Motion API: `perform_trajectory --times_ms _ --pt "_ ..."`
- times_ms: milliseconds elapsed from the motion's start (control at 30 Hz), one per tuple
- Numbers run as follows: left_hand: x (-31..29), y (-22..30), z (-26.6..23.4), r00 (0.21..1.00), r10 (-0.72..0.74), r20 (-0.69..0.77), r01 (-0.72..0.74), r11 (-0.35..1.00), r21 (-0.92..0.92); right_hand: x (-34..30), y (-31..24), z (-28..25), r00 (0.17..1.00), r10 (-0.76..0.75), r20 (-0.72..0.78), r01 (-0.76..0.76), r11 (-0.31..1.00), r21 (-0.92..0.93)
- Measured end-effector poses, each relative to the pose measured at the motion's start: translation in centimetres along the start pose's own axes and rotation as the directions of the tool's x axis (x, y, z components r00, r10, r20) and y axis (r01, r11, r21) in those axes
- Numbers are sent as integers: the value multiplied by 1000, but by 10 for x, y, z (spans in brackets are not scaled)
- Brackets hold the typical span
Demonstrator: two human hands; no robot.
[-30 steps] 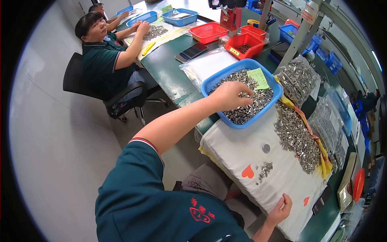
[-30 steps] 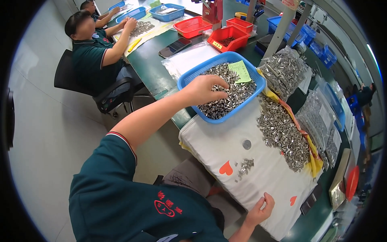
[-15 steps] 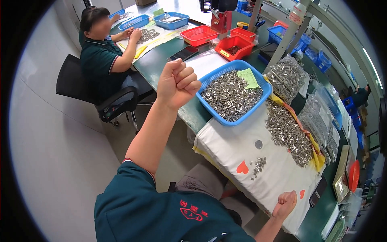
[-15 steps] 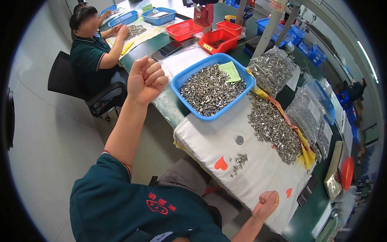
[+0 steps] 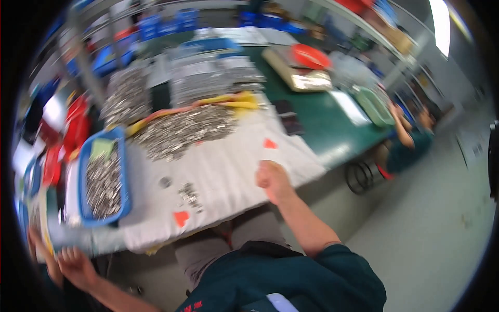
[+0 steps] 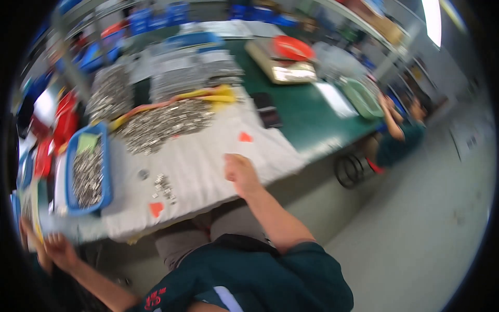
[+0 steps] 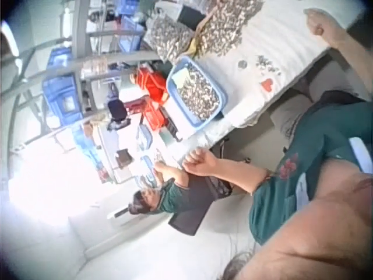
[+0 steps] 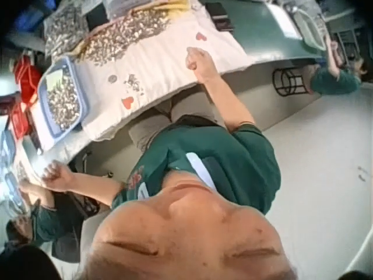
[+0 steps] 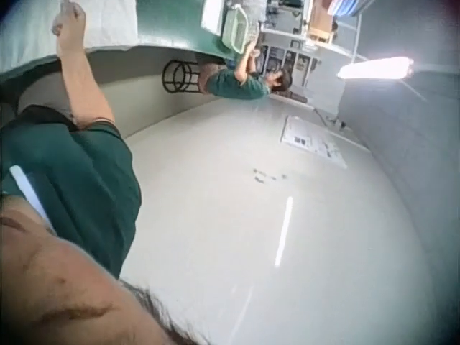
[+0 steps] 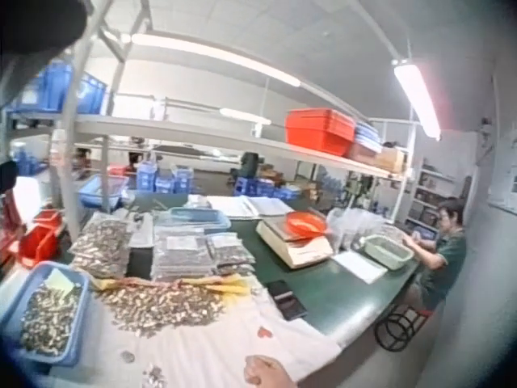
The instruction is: Inspecting and sorting small metal components on a workbench in a factory setting.
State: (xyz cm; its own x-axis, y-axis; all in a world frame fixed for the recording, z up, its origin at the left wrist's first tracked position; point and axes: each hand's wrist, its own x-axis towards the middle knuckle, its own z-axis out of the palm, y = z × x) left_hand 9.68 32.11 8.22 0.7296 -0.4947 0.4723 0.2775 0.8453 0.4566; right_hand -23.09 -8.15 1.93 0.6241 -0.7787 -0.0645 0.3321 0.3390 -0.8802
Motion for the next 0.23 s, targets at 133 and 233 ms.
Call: perform_trajectory --times_ms 133,233 --pt "19 -55 -21 931 -10 -366 71 986 152 -13 -31 -56 964 -71 -255 102 989 111" --pt "36 -59 -60 931 -307 196 321 946 -44 -25 -65 -101 880 -100 -464 201 964 174"
